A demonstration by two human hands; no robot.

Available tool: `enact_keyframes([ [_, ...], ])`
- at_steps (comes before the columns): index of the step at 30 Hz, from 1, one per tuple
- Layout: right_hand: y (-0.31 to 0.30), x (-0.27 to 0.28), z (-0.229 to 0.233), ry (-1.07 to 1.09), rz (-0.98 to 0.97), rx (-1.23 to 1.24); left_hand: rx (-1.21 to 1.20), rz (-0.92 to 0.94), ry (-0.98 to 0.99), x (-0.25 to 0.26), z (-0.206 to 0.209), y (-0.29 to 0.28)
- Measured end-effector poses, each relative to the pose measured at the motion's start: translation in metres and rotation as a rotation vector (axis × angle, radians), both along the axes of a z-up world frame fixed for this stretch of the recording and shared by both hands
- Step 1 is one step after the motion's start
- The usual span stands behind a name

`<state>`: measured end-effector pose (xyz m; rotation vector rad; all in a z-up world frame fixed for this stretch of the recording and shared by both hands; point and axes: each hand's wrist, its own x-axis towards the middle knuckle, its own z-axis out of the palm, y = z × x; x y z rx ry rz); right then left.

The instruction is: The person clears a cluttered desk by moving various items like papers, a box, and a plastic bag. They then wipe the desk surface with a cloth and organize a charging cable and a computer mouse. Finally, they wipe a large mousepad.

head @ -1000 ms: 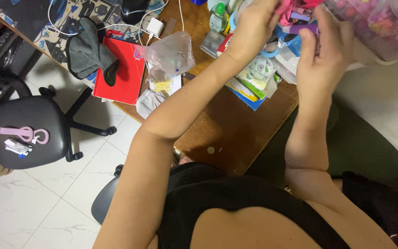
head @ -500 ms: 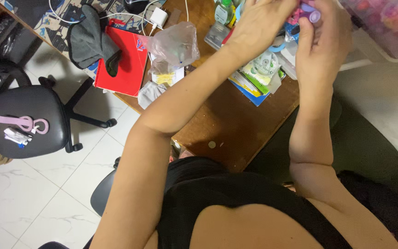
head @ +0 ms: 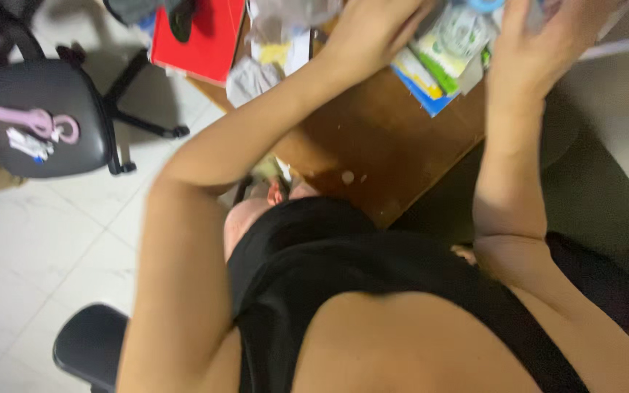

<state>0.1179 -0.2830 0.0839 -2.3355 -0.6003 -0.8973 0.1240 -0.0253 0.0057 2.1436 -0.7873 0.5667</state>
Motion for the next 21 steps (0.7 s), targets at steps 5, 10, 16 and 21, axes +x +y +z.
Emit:
enact_keyframes([
  [5, 0.056, -0.091, -0.062, 0.709, 0.675, -0.070, 0.280, -0.012, 0.127, -0.150, -0.027, 0.079],
  [10, 0.088, -0.173, -0.129, 1.127, 0.706, -0.406, 0.127, 0.290, 0.422, -0.259, -0.076, 0.116],
  [16, 0.077, -0.179, -0.163, 1.025, 0.727, -0.435, 0.000, 0.501, 0.524, -0.292, -0.107, 0.112],
  [21, 0.098, -0.156, -0.172, 1.229, 0.616, -0.442, -0.020, 0.664, 0.394, -0.254, -0.081, 0.114],
])
